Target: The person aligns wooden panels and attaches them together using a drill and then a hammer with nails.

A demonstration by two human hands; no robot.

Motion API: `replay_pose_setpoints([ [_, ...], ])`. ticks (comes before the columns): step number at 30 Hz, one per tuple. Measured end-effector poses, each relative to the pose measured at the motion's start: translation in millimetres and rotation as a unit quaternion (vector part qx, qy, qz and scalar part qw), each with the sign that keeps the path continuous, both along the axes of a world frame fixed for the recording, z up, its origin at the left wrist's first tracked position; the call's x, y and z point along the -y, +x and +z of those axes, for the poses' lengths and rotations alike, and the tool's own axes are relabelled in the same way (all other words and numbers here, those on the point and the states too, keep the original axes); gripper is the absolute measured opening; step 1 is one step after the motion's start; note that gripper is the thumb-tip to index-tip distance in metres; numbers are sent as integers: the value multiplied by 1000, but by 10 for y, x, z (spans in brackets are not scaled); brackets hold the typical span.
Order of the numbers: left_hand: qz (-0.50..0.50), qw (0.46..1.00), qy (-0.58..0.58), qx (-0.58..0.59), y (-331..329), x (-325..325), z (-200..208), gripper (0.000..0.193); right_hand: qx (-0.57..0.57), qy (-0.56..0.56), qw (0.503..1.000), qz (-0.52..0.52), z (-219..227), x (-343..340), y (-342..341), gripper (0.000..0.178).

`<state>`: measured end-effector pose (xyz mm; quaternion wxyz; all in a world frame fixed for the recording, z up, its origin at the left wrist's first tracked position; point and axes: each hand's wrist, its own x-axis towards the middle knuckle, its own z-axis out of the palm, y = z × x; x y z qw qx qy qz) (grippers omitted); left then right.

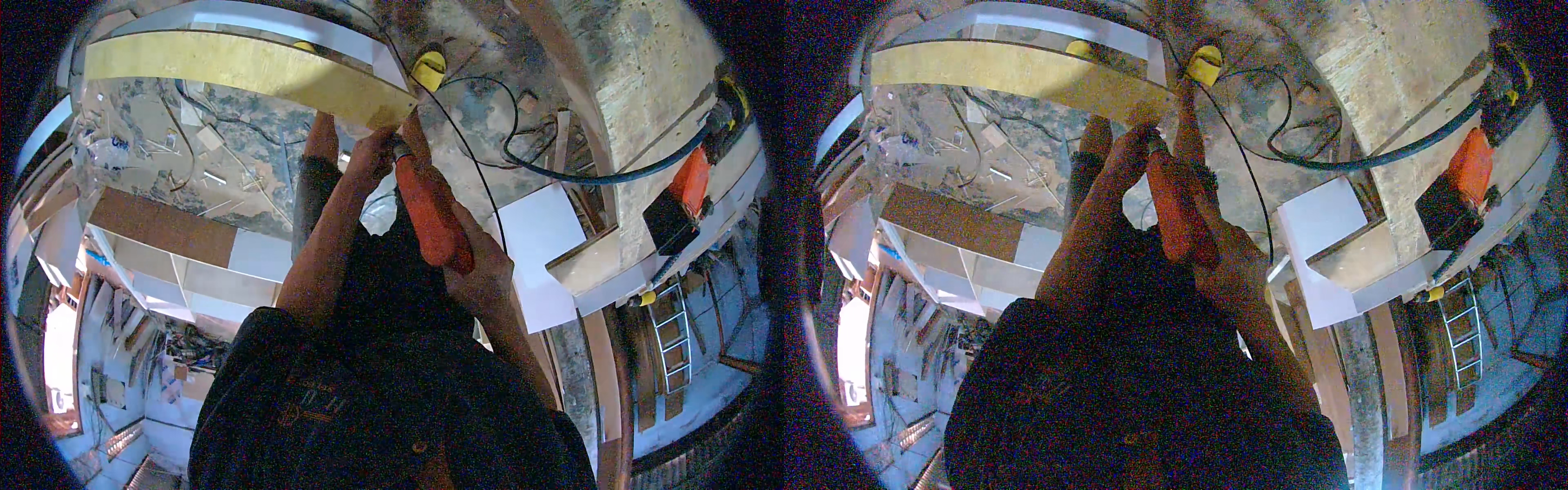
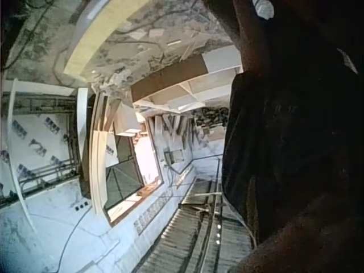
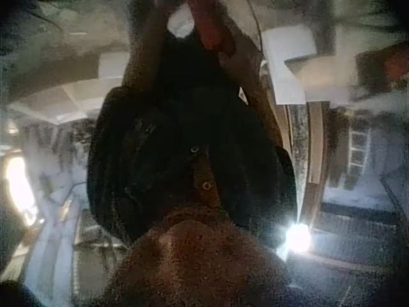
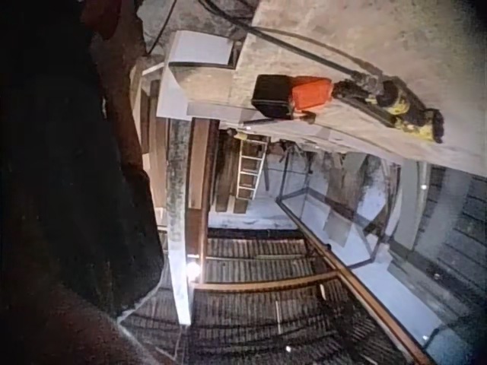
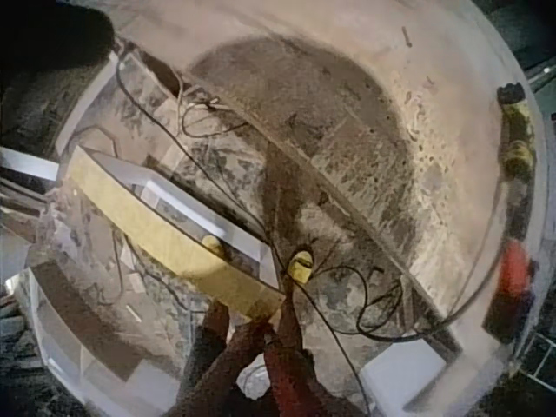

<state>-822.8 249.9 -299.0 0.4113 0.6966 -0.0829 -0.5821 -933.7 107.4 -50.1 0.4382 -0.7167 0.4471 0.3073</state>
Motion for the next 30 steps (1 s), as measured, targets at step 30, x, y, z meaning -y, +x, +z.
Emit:
replay_pose_setpoints([
  [30,46,995,80,46,137,-525,-387,50,-50,-20,997,48,155,-93,585,75],
])
